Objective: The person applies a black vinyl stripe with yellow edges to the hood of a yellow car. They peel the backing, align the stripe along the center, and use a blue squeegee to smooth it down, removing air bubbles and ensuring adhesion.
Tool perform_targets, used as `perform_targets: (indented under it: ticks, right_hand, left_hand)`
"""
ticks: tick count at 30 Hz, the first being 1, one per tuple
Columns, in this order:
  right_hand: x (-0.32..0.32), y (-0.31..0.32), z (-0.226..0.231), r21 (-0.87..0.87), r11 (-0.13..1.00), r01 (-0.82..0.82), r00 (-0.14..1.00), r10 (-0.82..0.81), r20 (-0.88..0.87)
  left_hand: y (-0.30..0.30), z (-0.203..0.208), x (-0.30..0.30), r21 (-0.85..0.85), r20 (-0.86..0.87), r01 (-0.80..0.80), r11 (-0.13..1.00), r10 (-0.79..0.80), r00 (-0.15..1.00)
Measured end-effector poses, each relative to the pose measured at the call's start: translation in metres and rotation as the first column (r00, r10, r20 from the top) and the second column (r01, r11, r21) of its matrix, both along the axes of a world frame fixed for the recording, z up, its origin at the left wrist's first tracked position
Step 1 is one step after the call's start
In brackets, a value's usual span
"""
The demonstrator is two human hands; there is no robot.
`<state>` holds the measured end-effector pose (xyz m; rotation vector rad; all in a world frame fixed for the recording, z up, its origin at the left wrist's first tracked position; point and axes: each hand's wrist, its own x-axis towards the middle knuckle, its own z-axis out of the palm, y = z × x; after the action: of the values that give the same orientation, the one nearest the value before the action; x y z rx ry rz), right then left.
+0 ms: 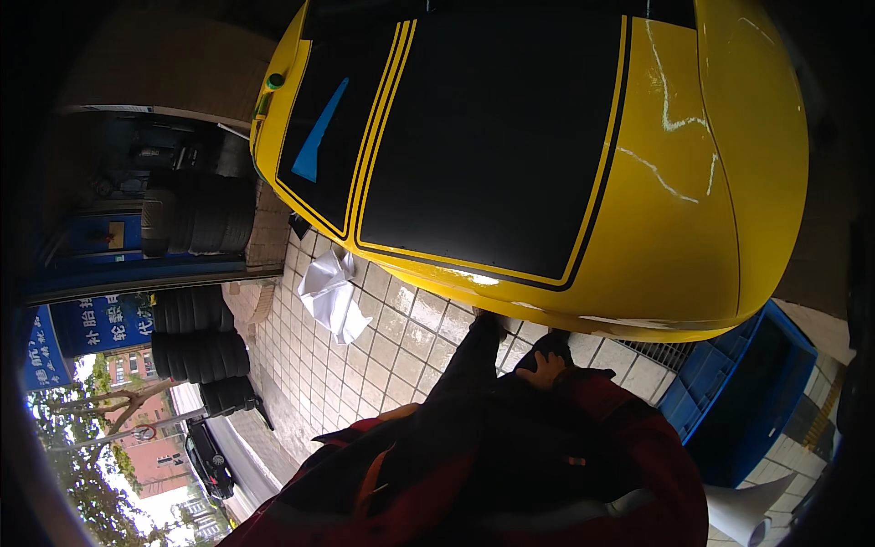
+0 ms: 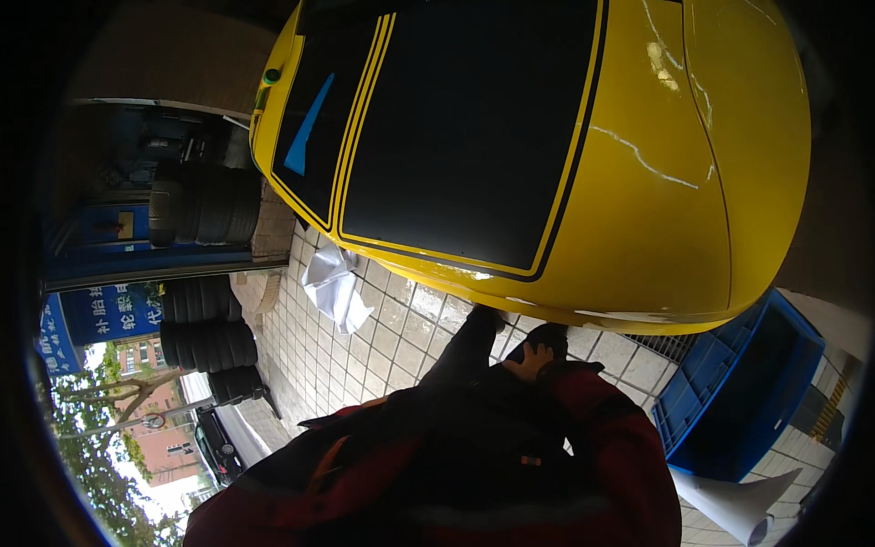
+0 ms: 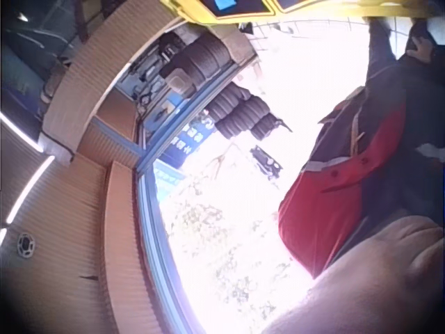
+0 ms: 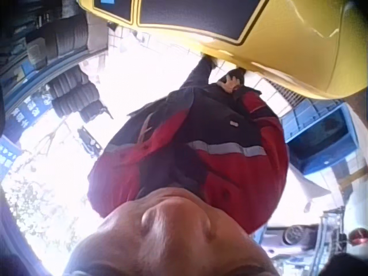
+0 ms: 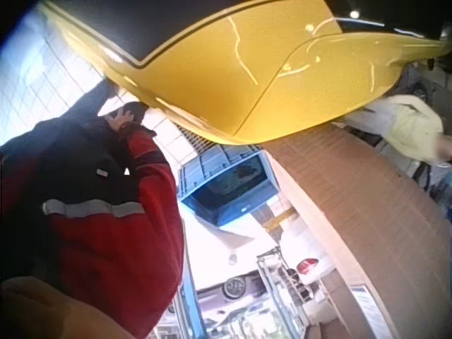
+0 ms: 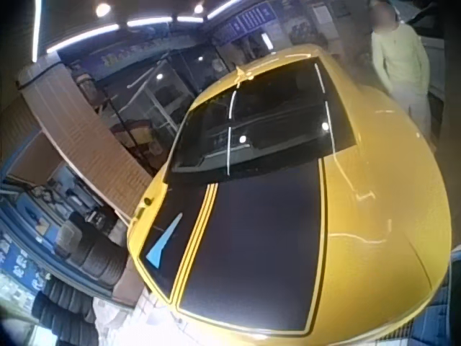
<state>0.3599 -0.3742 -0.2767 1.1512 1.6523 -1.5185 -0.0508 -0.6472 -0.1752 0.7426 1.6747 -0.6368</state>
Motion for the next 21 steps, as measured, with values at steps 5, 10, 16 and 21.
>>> perform_targets:
  ticks: [5,10,16,21]
  right_hand:
    - [0.016,-0.044,-0.031,-0.053,0.966,0.254,0.967,-0.254,0.012]
    - [0.036,-0.051,-0.084,-0.095,0.871,0.481,0.873,-0.486,-0.041]
    - [0.123,-0.007,-0.016,-0.339,-0.073,0.938,-0.065,-0.997,0.036]
    - [0.241,0.075,0.129,0.03,-0.73,0.683,-0.699,-0.665,-0.261]
  left_hand:
    - [0.002,0.0,-0.01,-0.112,0.018,0.048,0.993,-0.046,0.999]
    - [0.072,0.044,0.025,-0.177,0.085,0.174,0.969,-0.161,0.983]
    - [0.266,0.158,0.12,0.033,0.249,-0.482,0.875,0.46,0.852]
    - [0.359,0.215,0.159,0.251,0.471,-0.818,0.518,0.673,0.57]
